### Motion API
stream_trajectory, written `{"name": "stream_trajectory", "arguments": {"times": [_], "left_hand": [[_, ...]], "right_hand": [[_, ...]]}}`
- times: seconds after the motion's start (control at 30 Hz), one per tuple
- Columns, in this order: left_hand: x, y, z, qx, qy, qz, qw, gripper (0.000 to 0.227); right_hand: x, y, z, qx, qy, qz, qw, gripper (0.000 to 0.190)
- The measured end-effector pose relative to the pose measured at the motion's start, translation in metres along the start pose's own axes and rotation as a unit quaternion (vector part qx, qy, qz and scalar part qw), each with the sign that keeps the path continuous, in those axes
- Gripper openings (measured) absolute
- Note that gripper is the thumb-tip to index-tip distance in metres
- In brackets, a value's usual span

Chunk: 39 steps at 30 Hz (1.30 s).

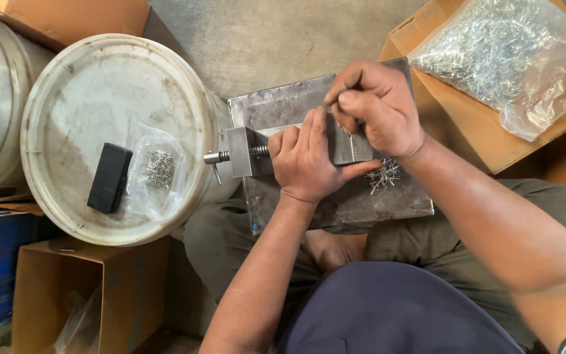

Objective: The person sits on the floor and uses a metal press to assemble small metal components. They place a brass-colored piece into the press, add small metal pins, and tighten the screw mechanism to secure them. The person repeats this process with multiple components.

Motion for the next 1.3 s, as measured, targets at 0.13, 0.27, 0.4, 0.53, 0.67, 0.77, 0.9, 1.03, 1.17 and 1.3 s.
{"name": "stream_trajectory", "arguments": {"times": [0.13, 0.27, 0.4, 0.53, 0.67, 0.77, 0.9, 1.03, 1.17, 1.3], "left_hand": [[0.001, -0.001, -0.002, 0.012, -0.010, 0.005, 1.000, 0.111], [0.001, -0.001, 0.000, 0.008, -0.012, 0.002, 1.000, 0.112], [-0.001, -0.001, 0.000, 0.009, -0.016, 0.008, 1.000, 0.110], [-0.002, -0.001, 0.000, 0.017, -0.017, 0.013, 1.000, 0.112], [0.000, -0.001, 0.000, 0.013, -0.022, 0.013, 1.000, 0.113], [0.002, -0.001, 0.000, 0.016, -0.017, 0.012, 1.000, 0.112], [0.002, -0.001, -0.002, 0.007, -0.005, 0.001, 1.000, 0.111], [0.006, -0.003, -0.004, 0.022, 0.012, -0.002, 1.000, 0.106], [0.008, -0.004, -0.008, 0.038, -0.009, 0.005, 0.999, 0.108], [0.009, -0.003, -0.007, 0.030, 0.016, -0.006, 0.999, 0.105]], "right_hand": [[-0.004, -0.006, 0.011, -0.035, 0.025, 0.034, 0.999, 0.014], [-0.011, -0.007, 0.007, 0.013, 0.012, 0.045, 0.999, 0.014], [-0.018, -0.003, 0.006, 0.005, 0.026, 0.003, 1.000, 0.014], [-0.015, -0.007, 0.017, -0.039, 0.040, 0.048, 0.997, 0.014], [-0.023, 0.000, 0.038, -0.015, 0.180, 0.062, 0.982, 0.025], [-0.051, 0.018, 0.056, 0.112, 0.215, -0.068, 0.968, 0.026], [-0.077, 0.057, 0.055, 0.355, 0.092, -0.287, 0.885, 0.037], [-0.090, 0.076, 0.035, 0.545, -0.094, -0.182, 0.813, 0.033], [-0.090, 0.080, 0.037, 0.532, -0.158, -0.229, 0.800, 0.032], [-0.067, 0.052, 0.039, 0.476, -0.069, -0.148, 0.864, 0.030]]}}
Point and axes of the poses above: each hand's wrist, its own x-axis away from the middle knuckle, its own z-axis out of the back of the hand, y = z × x, the point moved 4 cm from there along -x, towards the middle knuckle, and after that the axes turned 3 degrees about -z, right-handed, at the moved point
